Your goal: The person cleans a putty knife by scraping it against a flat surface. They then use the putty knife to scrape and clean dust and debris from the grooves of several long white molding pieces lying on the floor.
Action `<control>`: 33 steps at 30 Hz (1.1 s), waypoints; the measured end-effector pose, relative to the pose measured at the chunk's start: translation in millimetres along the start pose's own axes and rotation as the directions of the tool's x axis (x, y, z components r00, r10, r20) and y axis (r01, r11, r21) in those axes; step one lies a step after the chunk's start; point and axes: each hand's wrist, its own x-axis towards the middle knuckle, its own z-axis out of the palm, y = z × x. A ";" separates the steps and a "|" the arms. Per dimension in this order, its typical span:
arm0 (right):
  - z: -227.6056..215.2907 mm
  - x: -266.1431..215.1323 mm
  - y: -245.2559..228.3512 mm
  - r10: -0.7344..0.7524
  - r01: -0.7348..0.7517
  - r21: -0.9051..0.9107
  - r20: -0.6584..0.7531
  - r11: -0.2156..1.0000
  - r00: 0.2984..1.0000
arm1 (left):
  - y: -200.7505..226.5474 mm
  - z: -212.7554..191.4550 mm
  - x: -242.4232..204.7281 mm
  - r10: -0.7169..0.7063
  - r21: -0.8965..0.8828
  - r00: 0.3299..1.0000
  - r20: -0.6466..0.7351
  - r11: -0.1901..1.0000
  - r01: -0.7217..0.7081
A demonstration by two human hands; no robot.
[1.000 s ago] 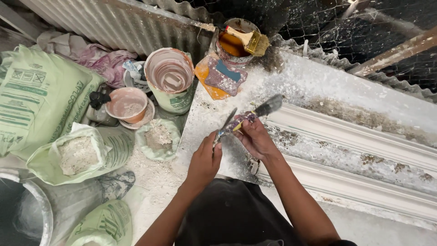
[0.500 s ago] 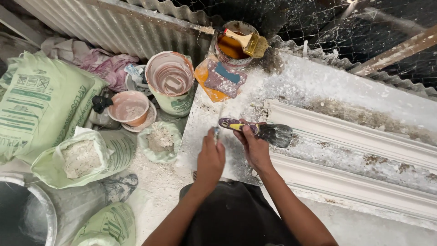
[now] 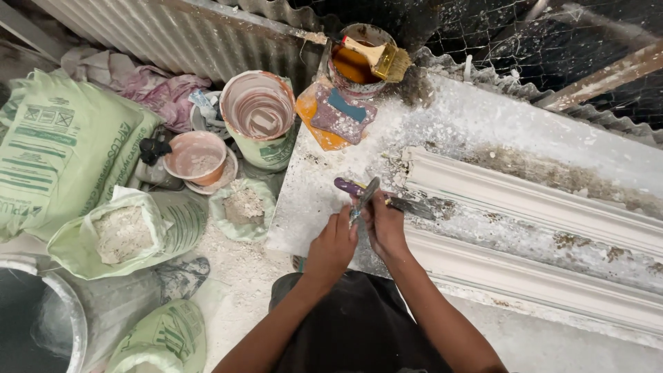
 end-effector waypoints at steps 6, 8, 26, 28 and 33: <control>1.0 -7.7 -4.4 0.079 -0.076 0.101 -0.030 0.992 0.996 | -33.3 14.5 -3.5 -0.187 0.049 0.979 -0.076 0.980 0.191; 0.2 0.6 3.8 0.120 -0.114 0.125 -0.043 0.986 0.992 | -13.1 18.7 -6.8 -0.149 -0.039 0.989 -0.020 0.988 0.148; -9.1 17.2 18.3 0.225 -0.190 0.310 -0.081 0.932 0.971 | -10.6 28.1 -20.0 -0.078 -0.168 0.977 0.199 0.979 0.112; -15.1 18.8 13.3 0.230 -0.176 0.377 -0.102 0.909 0.968 | -40.0 35.8 -19.6 -0.032 -0.063 0.973 0.230 0.997 0.048; -52.0 19.9 -6.4 0.102 -0.109 -0.206 -0.046 0.973 0.994 | -96.7 46.4 -28.6 -0.446 -0.092 0.820 0.358 0.857 0.507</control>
